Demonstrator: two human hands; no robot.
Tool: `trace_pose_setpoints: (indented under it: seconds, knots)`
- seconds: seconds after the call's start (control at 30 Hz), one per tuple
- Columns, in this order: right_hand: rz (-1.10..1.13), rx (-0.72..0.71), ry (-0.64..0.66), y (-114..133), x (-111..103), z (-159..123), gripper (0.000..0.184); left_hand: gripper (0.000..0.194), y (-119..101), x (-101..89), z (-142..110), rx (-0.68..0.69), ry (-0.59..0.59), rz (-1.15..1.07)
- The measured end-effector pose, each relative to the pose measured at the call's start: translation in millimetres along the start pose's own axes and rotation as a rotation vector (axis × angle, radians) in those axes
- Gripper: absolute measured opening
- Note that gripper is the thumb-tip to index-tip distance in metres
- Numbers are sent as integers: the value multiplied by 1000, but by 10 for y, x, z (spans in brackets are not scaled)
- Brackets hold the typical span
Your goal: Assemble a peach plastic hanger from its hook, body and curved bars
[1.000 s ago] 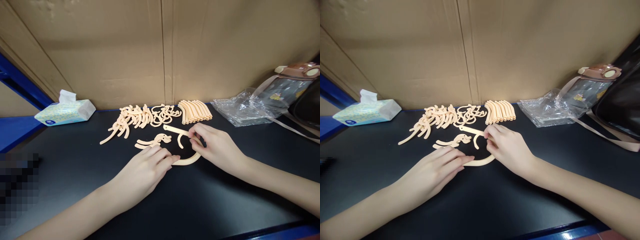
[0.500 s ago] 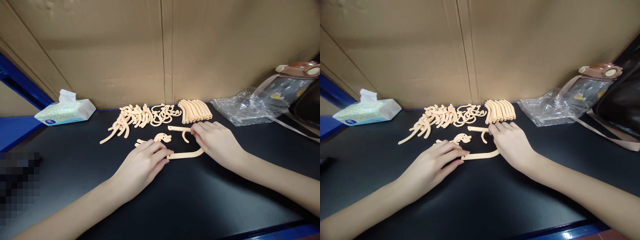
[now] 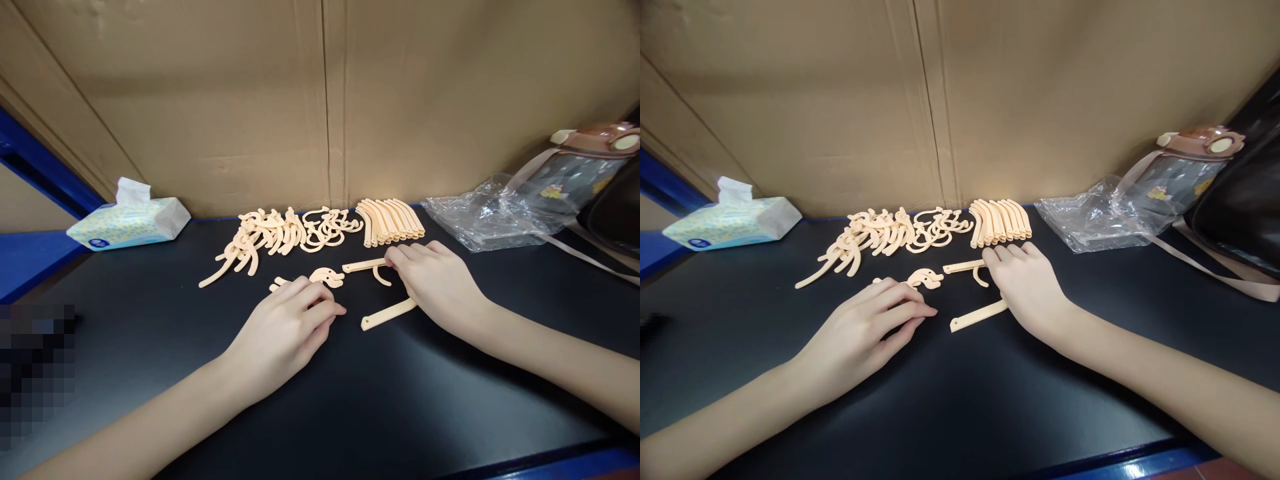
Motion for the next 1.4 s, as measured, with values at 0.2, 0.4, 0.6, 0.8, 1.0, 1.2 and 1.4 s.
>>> trace_pose_setpoints:
  seconds: [0.2, 0.4, 0.6, 0.8, 1.0, 1.2, 1.4]
  knots:
    - [-12, -34, -17, 16, -71, 27, 28, 29, 67, -55, 13, -46, -30, 58]
    - [354, -296, -105, 183, -259, 10, 20, 37, 189, 39, 12, -82, 17, 77]
    - [540, -405, 0, 211, -247, -14, 27, 31, 241, 17, -3, -97, 47, 114]
    - [613, -394, 96, 139, -236, -5, 24, 34, 273, 12, -37, -150, 110, 103]
    - [617, -390, 283, 76, -236, -1, 15, 38, 286, -46, -36, -152, 25, 39]
    - [606, -382, 312, 136, -230, -18, 13, 43, 226, -132, -48, -152, -80, 97]
    - [611, -326, 293, 196, -218, -15, 17, 32, 123, -236, -20, -165, -194, 153]
Point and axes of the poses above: each hand's wrist, its own z-axis towards the middle knuckle, its own x-axis out of the palm, y = z × x, the point moved 5 cm from there along z, towards the middle knuckle
